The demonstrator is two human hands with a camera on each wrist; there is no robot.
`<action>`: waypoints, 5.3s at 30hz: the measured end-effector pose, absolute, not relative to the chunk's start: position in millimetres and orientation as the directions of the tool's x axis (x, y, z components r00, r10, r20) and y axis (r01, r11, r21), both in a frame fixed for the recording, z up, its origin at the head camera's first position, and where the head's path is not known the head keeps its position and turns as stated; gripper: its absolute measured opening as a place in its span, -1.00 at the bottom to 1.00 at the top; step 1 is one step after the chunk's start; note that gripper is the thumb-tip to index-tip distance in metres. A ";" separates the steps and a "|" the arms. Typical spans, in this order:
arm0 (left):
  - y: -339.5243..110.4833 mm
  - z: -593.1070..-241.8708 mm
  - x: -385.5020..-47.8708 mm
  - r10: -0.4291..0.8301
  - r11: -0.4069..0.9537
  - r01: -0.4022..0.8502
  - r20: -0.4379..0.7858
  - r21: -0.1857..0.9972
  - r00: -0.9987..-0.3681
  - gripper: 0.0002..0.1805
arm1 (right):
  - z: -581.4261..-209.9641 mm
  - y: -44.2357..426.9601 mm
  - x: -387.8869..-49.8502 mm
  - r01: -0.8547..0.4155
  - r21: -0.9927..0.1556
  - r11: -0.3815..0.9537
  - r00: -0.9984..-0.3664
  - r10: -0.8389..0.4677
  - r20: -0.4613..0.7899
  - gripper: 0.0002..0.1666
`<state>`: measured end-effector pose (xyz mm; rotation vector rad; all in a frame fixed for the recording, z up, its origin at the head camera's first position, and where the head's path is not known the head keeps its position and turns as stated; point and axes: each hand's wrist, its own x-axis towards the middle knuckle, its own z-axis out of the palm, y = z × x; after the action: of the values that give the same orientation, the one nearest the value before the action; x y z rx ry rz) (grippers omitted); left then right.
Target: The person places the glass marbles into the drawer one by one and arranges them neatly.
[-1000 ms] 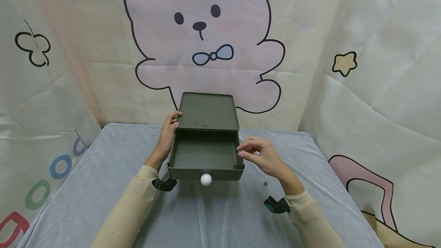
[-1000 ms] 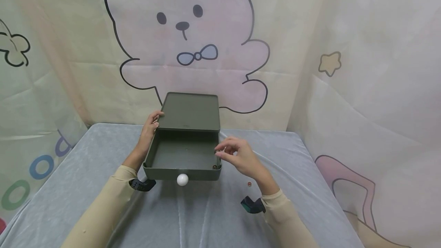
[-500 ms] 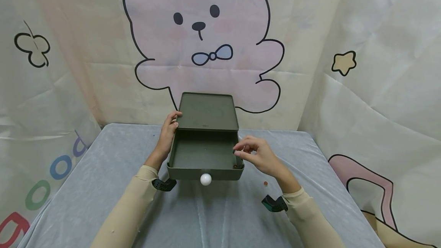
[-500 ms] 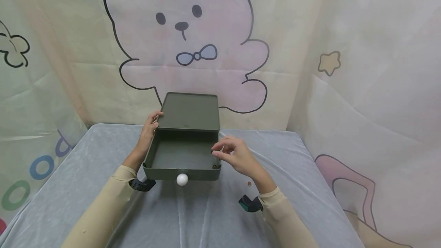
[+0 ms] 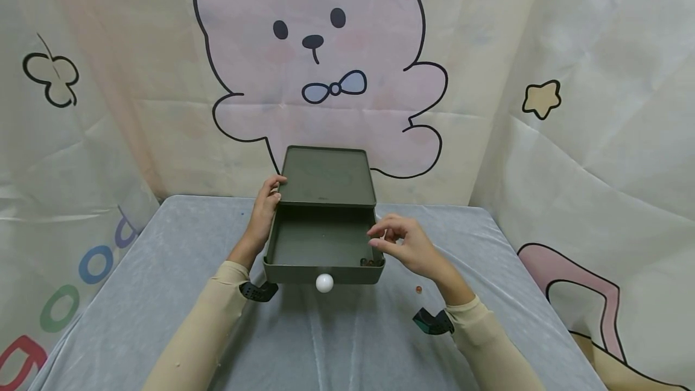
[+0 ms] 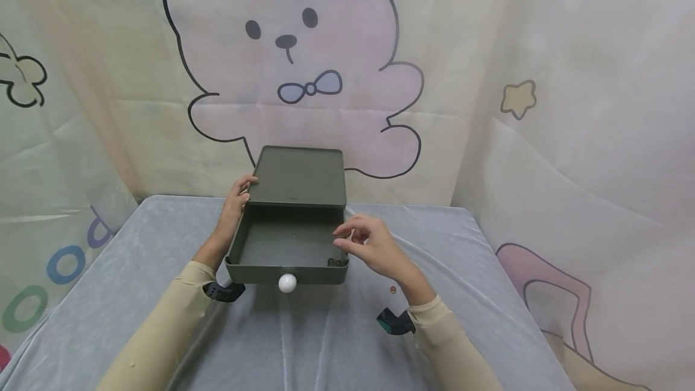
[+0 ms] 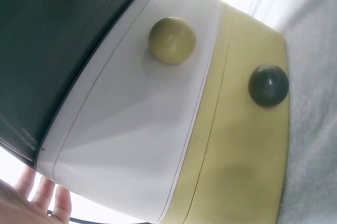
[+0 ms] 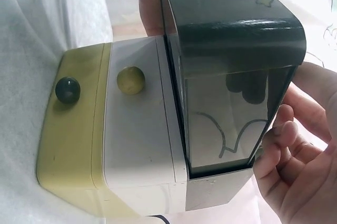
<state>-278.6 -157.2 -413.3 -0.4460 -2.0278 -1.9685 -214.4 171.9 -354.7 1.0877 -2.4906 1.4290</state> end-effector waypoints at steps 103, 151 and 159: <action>-156.9 -415.2 -277.9 0.020 0.034 0.410 0.410 0.911 -0.912 -0.50 | -478.7 271.4 -234.7 -0.354 -0.846 0.399 -0.883 -0.441 0.161 -0.69; -157.0 -415.5 -278.4 0.026 0.028 0.397 0.396 0.917 -0.918 -0.49 | -489.7 294.6 -230.4 -0.337 -0.776 0.534 -0.858 -0.513 0.020 -0.87; -156.6 -415.4 -277.8 0.026 0.018 0.400 0.400 0.916 -0.916 -0.49 | -491.1 297.0 -232.2 -0.347 -0.777 0.526 -0.851 -0.524 0.026 -0.87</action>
<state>-277.8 -156.6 -415.4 -0.4410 -2.0263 -1.9800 -232.2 297.0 -491.1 0.8472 -2.9237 1.4071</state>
